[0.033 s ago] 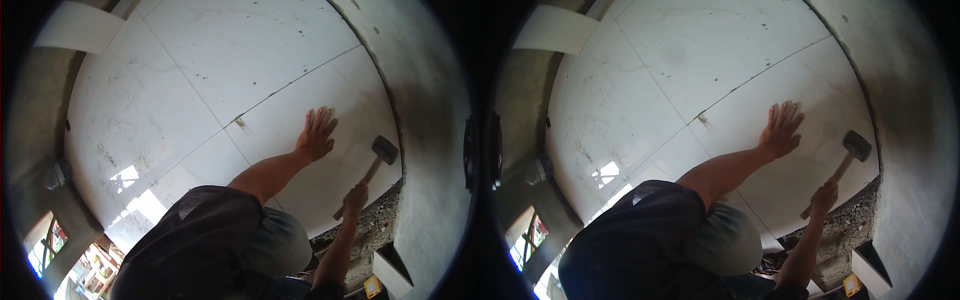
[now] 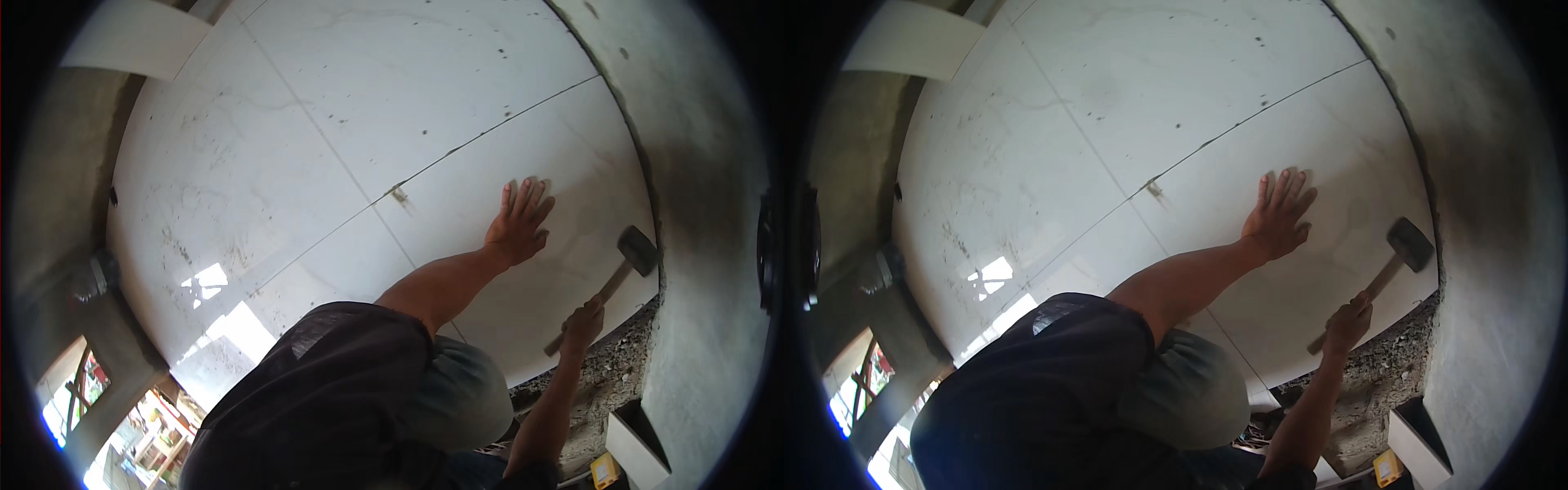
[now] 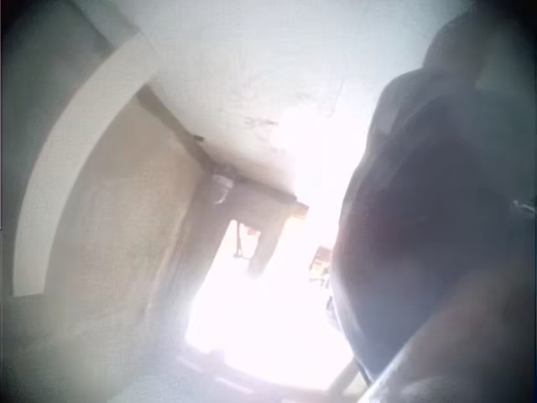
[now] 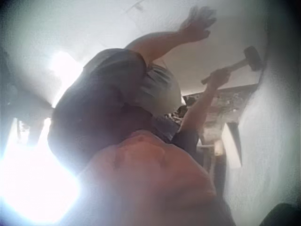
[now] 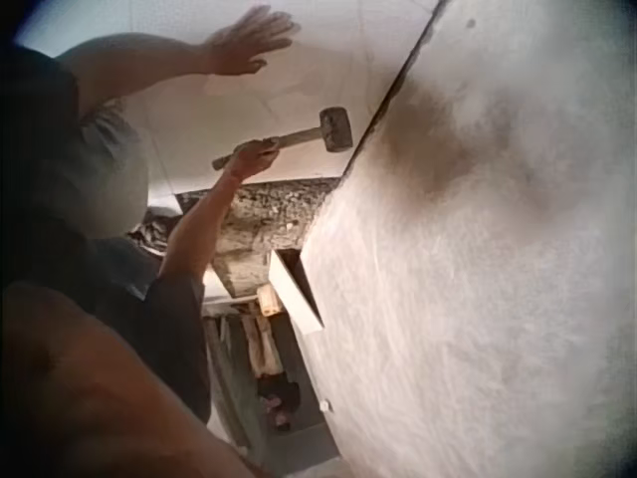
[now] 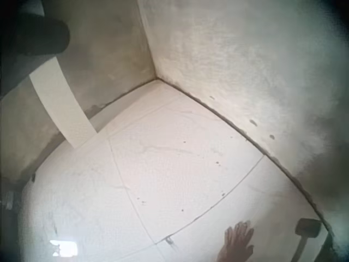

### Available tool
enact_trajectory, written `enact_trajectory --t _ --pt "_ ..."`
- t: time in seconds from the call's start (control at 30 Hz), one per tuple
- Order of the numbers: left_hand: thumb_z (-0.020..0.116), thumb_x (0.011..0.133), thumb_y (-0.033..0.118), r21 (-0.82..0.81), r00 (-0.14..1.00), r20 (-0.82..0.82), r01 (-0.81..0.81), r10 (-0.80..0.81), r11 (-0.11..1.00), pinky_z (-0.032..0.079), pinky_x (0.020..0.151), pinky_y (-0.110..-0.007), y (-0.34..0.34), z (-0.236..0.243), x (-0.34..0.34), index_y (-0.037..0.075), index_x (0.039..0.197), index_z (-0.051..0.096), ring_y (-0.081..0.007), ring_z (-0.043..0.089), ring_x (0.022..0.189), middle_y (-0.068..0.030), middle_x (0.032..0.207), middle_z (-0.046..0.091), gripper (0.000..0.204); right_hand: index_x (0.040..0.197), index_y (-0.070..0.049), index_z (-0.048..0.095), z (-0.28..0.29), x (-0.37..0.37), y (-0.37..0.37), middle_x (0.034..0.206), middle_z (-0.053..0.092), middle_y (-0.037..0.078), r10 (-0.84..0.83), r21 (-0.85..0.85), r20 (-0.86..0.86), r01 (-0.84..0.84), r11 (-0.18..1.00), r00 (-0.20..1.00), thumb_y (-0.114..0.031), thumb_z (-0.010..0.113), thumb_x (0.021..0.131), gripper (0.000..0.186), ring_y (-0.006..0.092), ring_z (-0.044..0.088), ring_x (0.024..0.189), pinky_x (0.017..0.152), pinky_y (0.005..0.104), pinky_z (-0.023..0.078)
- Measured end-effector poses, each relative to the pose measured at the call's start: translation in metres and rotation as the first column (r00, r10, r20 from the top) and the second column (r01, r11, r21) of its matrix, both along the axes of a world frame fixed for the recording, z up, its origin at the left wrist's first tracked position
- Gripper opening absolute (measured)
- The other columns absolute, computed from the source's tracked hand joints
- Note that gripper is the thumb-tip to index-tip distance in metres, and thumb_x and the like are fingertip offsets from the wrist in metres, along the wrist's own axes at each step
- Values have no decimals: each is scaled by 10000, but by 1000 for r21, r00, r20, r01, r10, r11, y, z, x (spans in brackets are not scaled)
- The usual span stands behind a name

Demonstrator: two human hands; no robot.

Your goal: The person taps floor tiles into place using a rubber mallet and uses a trowel to scrape gaps and spread mortar. They also wipe the tile surface with a rag.

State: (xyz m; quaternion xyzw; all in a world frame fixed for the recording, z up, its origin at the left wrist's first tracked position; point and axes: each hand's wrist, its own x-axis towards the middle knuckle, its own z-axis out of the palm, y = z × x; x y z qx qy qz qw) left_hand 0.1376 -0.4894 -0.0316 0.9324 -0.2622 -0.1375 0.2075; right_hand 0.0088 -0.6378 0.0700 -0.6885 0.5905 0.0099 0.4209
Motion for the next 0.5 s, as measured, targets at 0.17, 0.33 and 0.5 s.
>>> enact_trajectory --t 0.17,0.33,0.5 --pt "405 933 512 -15 999 -39 5 -6 1000 58 1154 -575 24 7 -16 190 1498 229 -318 32 1462 -106 1578 106 674 989 -44 469 0 -2 0 588 388 -8 43 109 -8 -41 993 999 -430 395 1011 394 92 388 408 356 269 334" --pt "405 933 515 -17 999 -42 10 -11 1000 52 1157 -570 25 4 -19 199 1504 214 -315 30 1462 -104 1581 98 680 978 -38 469 -20 2 -12 606 397 -11 62 118 39 -66 991 997 -423 408 1010 391 75 376 412 341 233 311" --pt "410 910 575 17 1000 -5 7 -7 1000 20 1134 -621 36 0 -25 232 1510 209 -330 6 1463 -87 1588 75 719 1072 -91 463 -22 0 19 650 431 -29 -134 120 373 95 988 918 -315 448 1008 233 70 435 459 382 252 399"
